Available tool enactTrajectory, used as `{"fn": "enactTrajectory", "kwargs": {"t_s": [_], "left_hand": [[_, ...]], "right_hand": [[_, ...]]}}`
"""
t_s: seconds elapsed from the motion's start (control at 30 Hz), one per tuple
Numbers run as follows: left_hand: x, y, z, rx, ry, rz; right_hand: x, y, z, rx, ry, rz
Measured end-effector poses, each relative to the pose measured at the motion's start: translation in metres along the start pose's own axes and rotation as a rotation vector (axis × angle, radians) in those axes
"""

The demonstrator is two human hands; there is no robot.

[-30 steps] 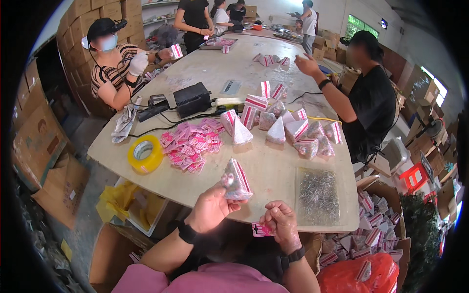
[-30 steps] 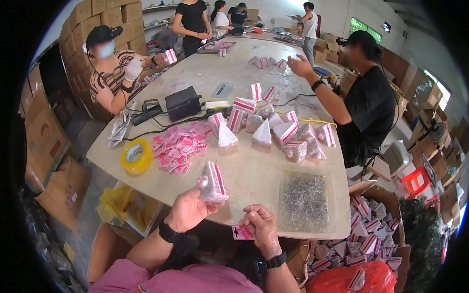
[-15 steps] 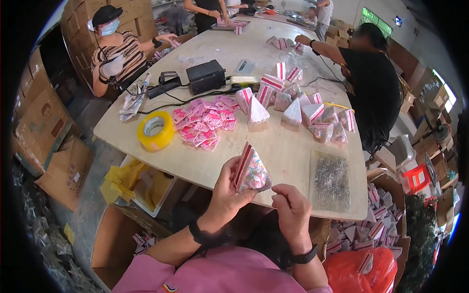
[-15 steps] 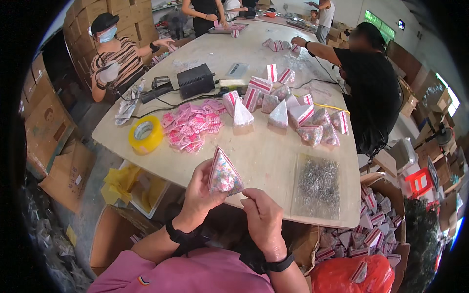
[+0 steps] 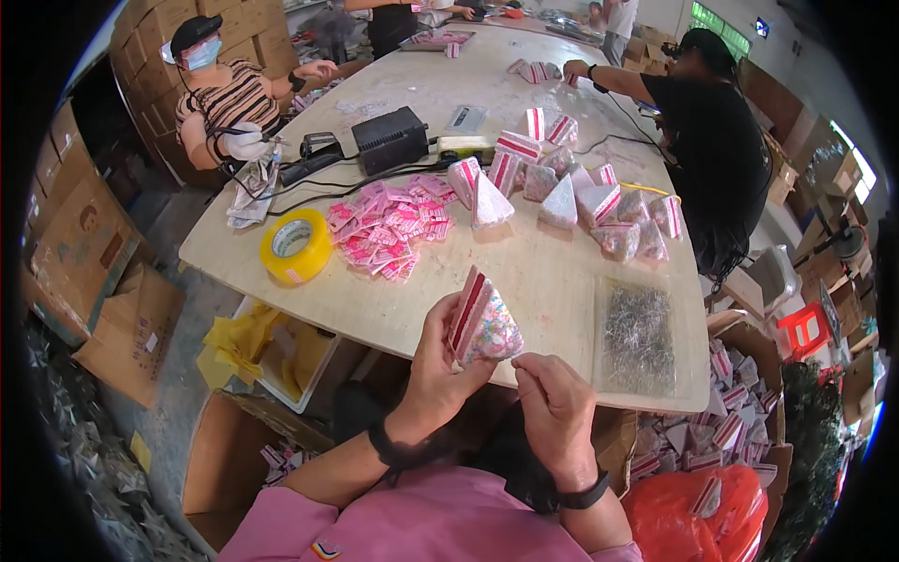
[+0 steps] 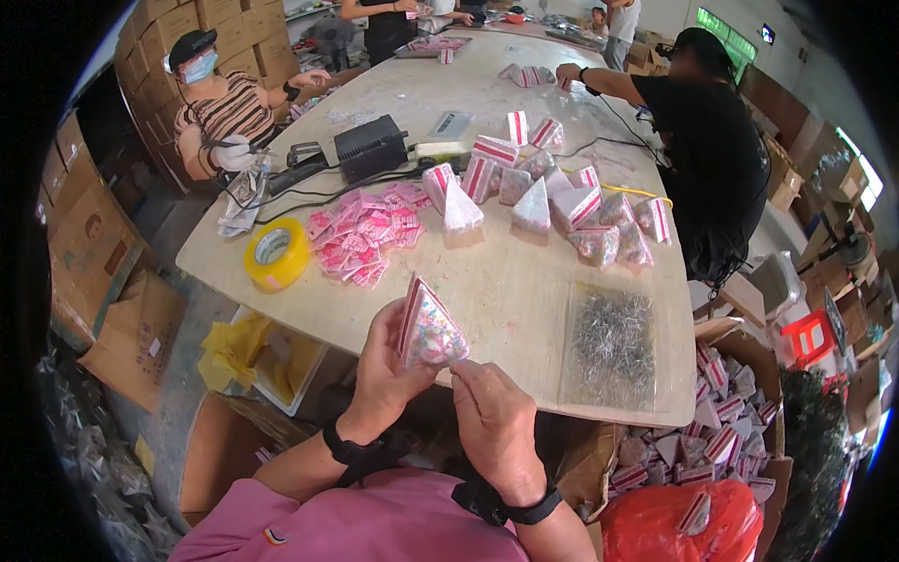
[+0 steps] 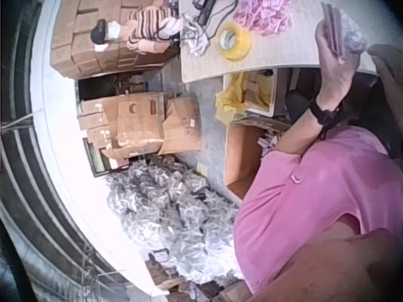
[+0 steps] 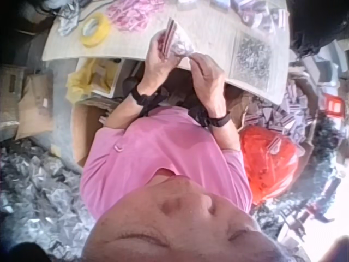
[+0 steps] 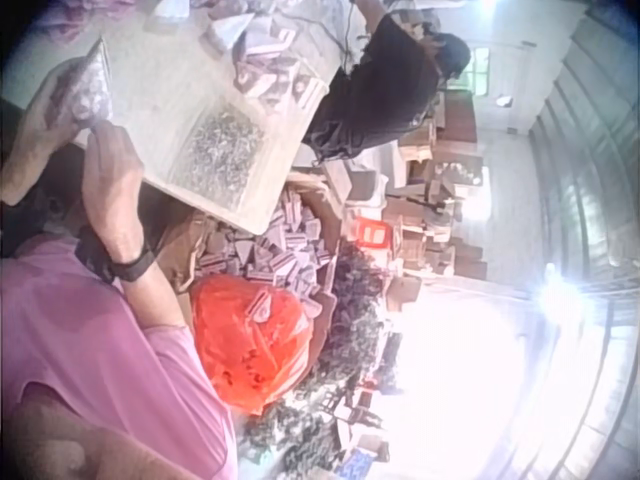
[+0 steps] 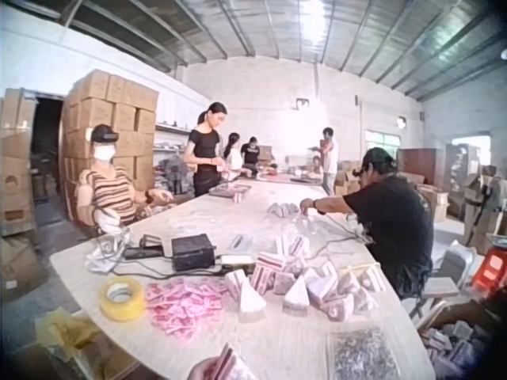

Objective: The person is assembling and packaging small triangular objects into bags and applying pink labels to them at a work table.

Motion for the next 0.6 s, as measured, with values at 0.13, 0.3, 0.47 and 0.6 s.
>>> {"fn": "enactTrajectory", "kwargs": {"t_s": [0.13, 0.3, 0.47, 0.6], "left_hand": [[0.003, -0.004, 0.001, 0.001, -0.023, -0.073], [0.004, -0.004, 0.003, -0.001, -0.047, -0.131], [0.008, -0.004, 0.004, 0.006, -0.097, -0.221], [0.007, -0.002, 0.005, 0.014, -0.102, -0.261]], "right_hand": [[0.001, 0.002, 0.001, 0.012, 0.029, 0.017], [-0.002, 0.005, 0.001, 0.033, 0.054, 0.062], [0.002, 0.004, 0.002, 0.022, 0.033, 0.058], [0.002, 0.001, 0.003, 0.013, 0.035, 0.063]]}}
Point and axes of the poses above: each hand's wrist, its own z-axis away from the middle knuckle, its own y-axis out of the back of the hand, x = y × z, the point moved 10 cm from there along -z, towards the middle knuckle, and after that the axes turned 14 degrees about z, right-handed, at the moved point
